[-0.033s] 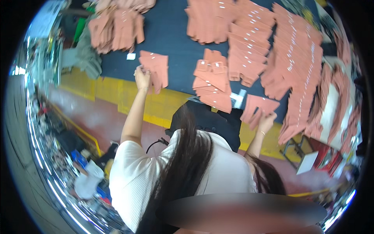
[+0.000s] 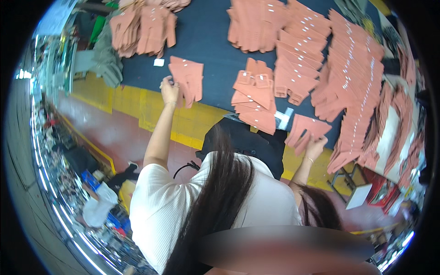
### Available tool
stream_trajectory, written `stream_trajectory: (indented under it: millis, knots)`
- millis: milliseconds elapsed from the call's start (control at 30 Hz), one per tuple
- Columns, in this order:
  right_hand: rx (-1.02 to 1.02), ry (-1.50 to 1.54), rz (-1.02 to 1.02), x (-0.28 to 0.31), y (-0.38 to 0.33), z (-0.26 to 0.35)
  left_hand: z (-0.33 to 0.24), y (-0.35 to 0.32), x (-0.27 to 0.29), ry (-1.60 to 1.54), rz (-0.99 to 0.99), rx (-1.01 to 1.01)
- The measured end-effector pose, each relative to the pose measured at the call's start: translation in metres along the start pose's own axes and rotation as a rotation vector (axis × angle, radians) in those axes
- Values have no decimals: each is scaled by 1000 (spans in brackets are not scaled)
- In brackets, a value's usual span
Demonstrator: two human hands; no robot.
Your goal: The person repeatedly picks up pink fabric pieces from a table, separates them, and places them into neat stacks. The hands handle the pieces one at a time or in small groups, aligning them before stacking. The process continues throughout the clip without visible completion.
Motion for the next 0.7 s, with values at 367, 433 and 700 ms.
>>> stream_trajectory:
  millis: [367,433,700]
  knots:
    - [-13,617,463,3,-14,2,5,7,-20,21,-48,225]
    - [-54,622,454,13,-29,15,-1,7,-15,29,-100,200]
    - [304,167,465,85,-87,119,-28,27,-26,-455,212,283]
Point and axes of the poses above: each hand's wrist, its own y-axis towards the middle knuckle, its own x-axis out of the back of the hand, z = x × y, the point moved 8 cm from there along y, towards the middle knuckle, and after that the axes turned 8 degrees about -x, right-handed, at the moved point
